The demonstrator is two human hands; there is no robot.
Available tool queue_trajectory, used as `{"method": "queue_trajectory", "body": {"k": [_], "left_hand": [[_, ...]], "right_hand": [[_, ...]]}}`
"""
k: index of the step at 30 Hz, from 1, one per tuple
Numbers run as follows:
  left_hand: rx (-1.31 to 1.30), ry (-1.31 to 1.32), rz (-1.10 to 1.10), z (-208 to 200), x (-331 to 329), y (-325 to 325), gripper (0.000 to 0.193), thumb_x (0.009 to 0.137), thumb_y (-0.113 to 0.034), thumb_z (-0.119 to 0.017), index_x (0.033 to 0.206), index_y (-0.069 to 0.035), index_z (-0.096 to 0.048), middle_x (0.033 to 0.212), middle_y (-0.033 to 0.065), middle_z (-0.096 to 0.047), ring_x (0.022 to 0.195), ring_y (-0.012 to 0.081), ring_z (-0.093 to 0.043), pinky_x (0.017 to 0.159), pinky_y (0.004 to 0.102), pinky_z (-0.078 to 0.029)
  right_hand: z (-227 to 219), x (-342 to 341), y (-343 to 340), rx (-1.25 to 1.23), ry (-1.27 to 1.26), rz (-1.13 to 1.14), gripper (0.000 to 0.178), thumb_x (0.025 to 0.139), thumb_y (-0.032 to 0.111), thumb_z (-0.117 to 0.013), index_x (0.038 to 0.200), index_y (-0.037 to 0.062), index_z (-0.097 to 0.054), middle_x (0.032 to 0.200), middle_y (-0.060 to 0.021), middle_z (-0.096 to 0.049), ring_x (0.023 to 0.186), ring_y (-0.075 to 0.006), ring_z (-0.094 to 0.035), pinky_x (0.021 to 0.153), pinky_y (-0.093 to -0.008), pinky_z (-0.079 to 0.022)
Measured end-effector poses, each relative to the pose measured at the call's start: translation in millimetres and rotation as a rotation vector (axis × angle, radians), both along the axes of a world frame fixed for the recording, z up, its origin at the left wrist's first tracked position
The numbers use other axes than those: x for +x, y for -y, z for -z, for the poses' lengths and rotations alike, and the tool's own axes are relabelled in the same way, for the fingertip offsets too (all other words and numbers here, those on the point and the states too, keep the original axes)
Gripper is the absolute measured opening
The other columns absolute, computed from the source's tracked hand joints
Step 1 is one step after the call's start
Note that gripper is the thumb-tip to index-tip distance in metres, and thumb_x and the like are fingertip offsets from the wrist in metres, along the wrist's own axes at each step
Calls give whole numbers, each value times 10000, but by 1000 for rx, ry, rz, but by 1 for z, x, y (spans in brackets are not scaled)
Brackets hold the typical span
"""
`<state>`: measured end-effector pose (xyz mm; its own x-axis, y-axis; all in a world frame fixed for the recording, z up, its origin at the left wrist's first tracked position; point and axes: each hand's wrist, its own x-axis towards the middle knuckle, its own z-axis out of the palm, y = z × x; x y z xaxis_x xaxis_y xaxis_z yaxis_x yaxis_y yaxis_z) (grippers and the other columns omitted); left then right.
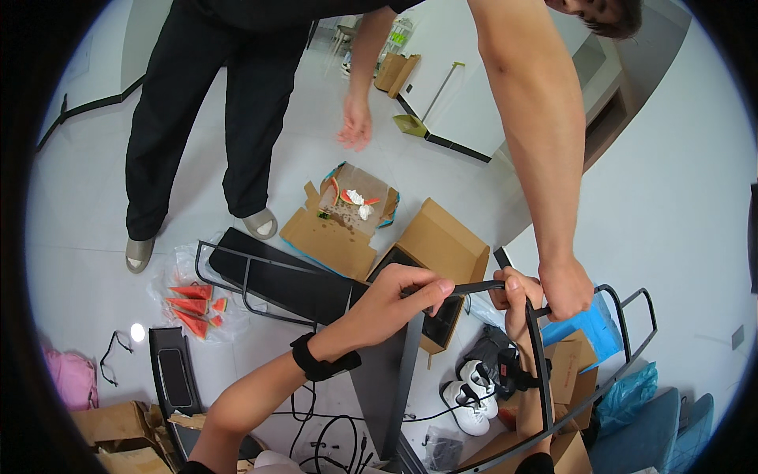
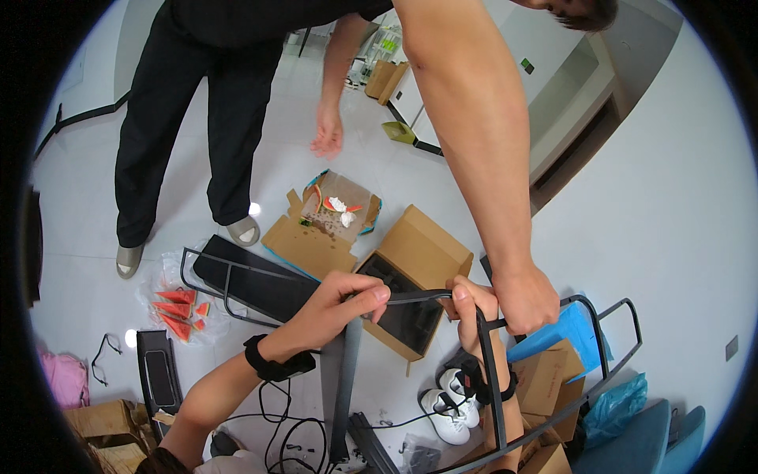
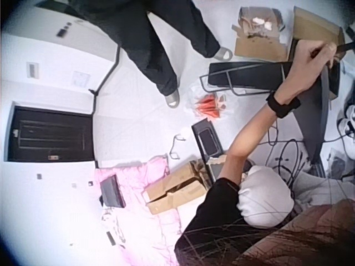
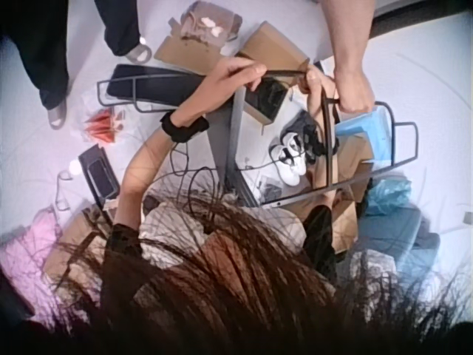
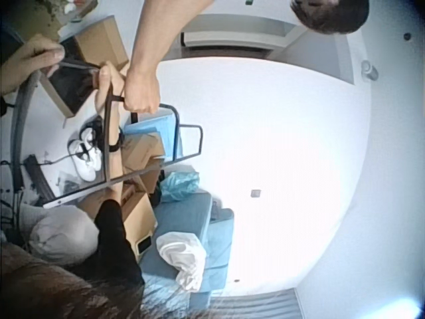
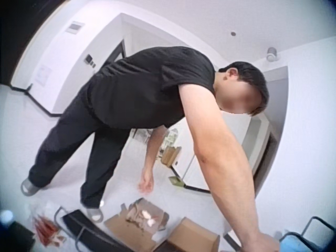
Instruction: Assembling a small black metal and wood shelf unit on the floor.
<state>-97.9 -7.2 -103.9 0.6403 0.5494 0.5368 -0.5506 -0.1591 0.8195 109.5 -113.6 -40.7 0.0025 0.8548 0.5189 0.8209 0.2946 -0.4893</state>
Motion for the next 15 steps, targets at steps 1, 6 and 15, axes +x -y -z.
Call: {"method": "queue_trajectory", "body": {"k": [1, 6, 15], "left_hand": [[-7, 8, -14, -2, 1, 1, 387, 991, -249, -579, 691, -10, -531, 609, -34, -411, 602, 43, -354, 550, 257, -269], [-4, -39, -29, -5, -8, -1, 367, 989, -226, -524, 692, -11, -499, 657, -7, -467, 663, 79, -406, 619, 261, -305], [-76, -36, -71, -9, -17, 1, 390, 1010, -296, -515, 733, -24, -540, 708, -11, -513, 703, 73, -447, 664, 252, -353]], "right_hand": [[-8, -9, 3, 46, 62, 30, 433, 1054, 303, -376, 714, 50, -463, 554, -22, -412, 490, -126, -374, 476, -287, -313], [-9, -10, 6, -18, 52, 47, 405, 1048, 267, -373, 704, 61, -430, 567, -21, -403, 502, -136, -371, 487, -296, -308], [0, -17, 20, 115, 286, 295, 239, 992, 203, -494, 793, 72, -469, 647, -2, -464, 585, -124, -482, 528, -259, -377]]}}
